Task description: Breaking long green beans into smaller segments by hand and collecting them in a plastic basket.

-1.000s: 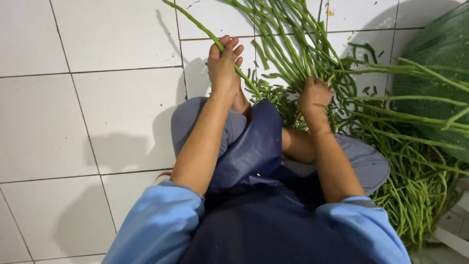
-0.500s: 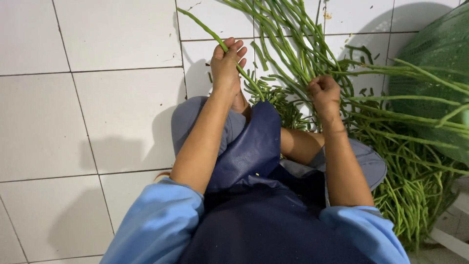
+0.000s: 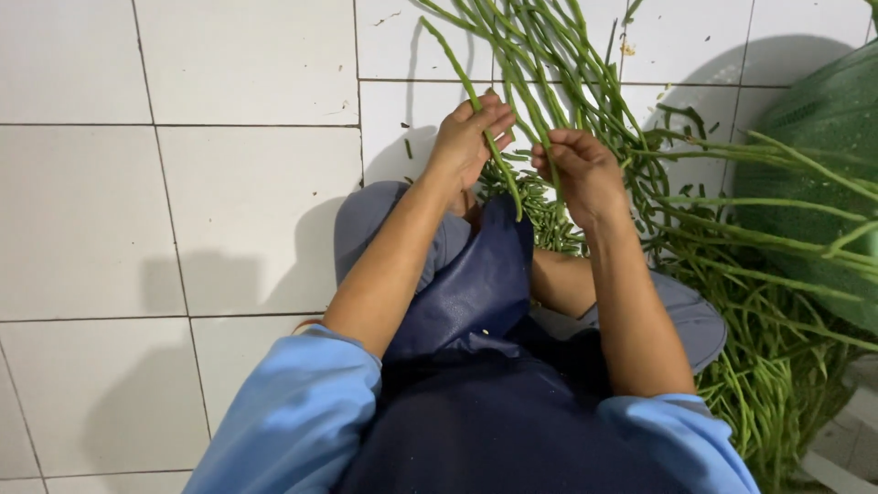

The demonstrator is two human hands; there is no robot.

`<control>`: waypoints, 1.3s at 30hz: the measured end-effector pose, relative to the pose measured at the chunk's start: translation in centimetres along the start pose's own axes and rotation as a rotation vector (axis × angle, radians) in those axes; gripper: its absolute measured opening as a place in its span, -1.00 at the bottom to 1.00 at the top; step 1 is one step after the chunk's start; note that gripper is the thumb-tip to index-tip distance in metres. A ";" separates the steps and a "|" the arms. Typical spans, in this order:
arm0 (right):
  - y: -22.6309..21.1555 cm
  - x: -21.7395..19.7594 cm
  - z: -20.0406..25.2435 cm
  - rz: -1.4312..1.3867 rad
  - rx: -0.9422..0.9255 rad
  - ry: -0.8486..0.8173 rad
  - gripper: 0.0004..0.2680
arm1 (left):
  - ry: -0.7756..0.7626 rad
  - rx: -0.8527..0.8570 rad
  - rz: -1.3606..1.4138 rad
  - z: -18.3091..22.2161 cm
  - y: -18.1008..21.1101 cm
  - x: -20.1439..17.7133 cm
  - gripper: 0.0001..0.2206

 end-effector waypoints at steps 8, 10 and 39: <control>3.1 -0.6 -2.6 -0.107 -0.089 -0.041 -0.85 | -0.210 0.041 0.054 -3.8 -2.6 -0.9 -0.82; 3.5 -0.5 -2.8 -0.110 -0.089 -0.052 -0.85 | -0.218 0.040 0.074 -3.9 -2.7 -0.9 -0.84; 3.2 1.8 2.2 -0.176 0.118 -0.176 -0.81 | -0.407 0.155 0.067 0.8 0.9 2.5 -0.72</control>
Point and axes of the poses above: each hand's wrist, its own z-axis away from the middle knuckle, its own x-axis out of the palm, y = z × x, the point moved 8 cm from there along -z, towards the middle knuckle, and after that the axes turned 9 degrees about -x, right-handed, at the moved point
